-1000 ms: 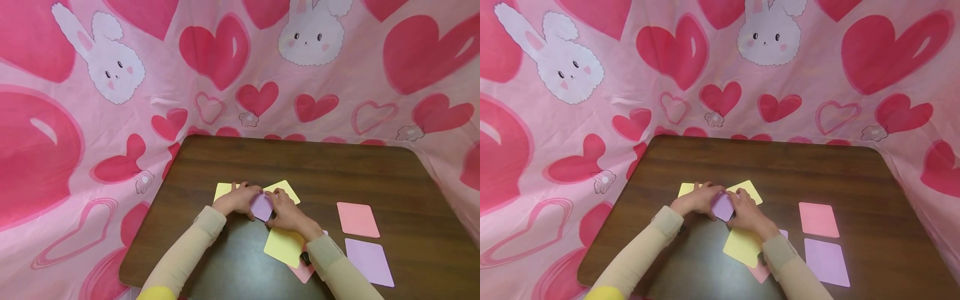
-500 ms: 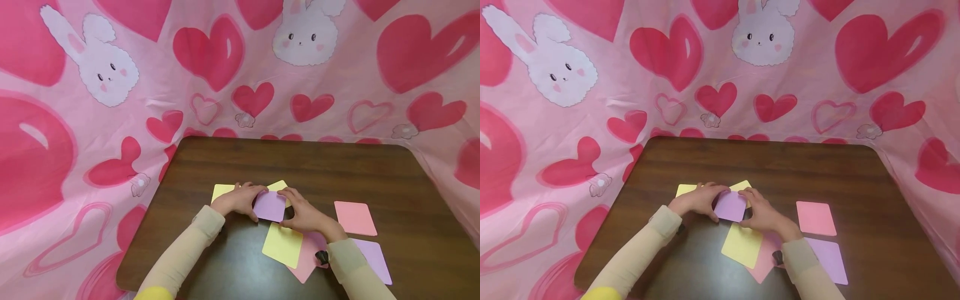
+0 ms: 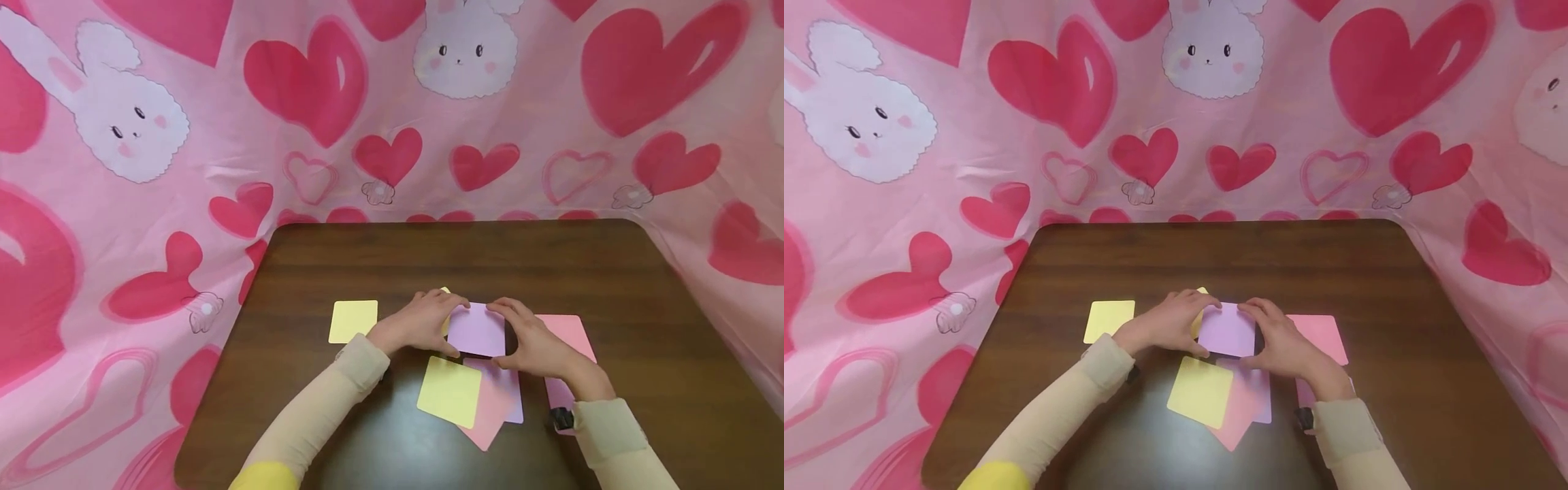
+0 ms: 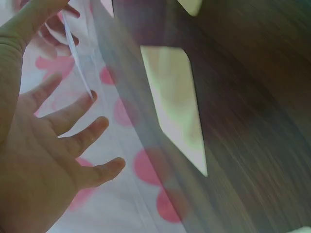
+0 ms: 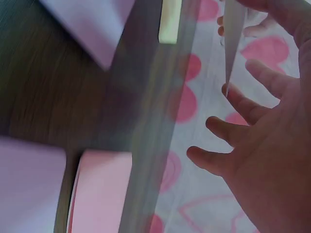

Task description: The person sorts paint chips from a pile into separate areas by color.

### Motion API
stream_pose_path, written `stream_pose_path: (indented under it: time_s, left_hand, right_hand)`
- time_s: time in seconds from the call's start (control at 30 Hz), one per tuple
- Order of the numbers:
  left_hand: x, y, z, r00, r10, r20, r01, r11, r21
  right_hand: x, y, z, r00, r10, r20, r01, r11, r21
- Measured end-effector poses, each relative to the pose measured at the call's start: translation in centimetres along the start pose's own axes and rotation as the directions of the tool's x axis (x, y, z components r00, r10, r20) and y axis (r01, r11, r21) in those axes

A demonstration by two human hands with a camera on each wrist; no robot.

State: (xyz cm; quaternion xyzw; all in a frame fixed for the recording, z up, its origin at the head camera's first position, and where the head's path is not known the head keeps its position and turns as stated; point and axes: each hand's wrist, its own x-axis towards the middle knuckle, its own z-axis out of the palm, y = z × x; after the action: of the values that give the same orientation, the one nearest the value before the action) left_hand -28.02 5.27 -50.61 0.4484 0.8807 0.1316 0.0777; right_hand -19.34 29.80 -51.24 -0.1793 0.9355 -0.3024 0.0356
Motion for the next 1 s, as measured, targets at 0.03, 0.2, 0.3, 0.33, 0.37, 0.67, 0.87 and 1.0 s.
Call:
stream_pose_path:
  time_s: [0.03,0.2,0.3,0.33,0.37,0.67,0.87,1.0]
  left_hand:
    - [0.4,0.4,0.1,1.0,0.007,-0.004,-0.007,1.0,0.0]
    - [2.2,2.6,0.5,0.999,0.052,-0.004,-0.052,0.999,-0.009]
    - [3.2,3.9,1.0,0.996,0.084,0.008,-0.084,0.996,-0.004]
    - [3.5,4.4,1.2,0.996,0.091,0.013,-0.091,0.996,-0.003]
    - [3.8,4.9,1.4,0.995,0.1,0.016,-0.1,0.995,-0.001]
    - [6.2,10.7,4.8,0.995,0.093,0.039,-0.096,0.992,0.078]
    - [6.4,13.5,7.2,0.995,0.089,0.038,-0.094,0.982,0.161]
    - [6.2,14.6,8.4,0.996,0.079,0.047,-0.087,0.975,0.204]
  right_hand:
    - [-0.4,0.2,-0.4,1.0,0.003,-0.006,-0.003,1.0,-0.01]
    - [-2.9,1.3,-2.5,0.999,0.025,-0.023,-0.026,0.999,-0.019]
    - [-4.7,1.9,-3.9,0.998,0.061,-0.015,-0.061,0.998,-0.001]
    - [-5.3,2.1,-4.3,0.997,0.077,-0.011,-0.077,0.997,0.008]
    - [-5.9,2.3,-4.6,0.995,0.095,-0.004,-0.095,0.995,0.017]
    - [-10.8,5.0,-5.9,0.994,0.109,-0.009,-0.109,0.994,0.0]
    - [-13.2,6.9,-4.9,0.997,0.077,-0.031,-0.078,0.997,-0.012]
    - [-14.0,7.6,-4.1,0.997,0.074,-0.031,-0.074,0.997,-0.006]
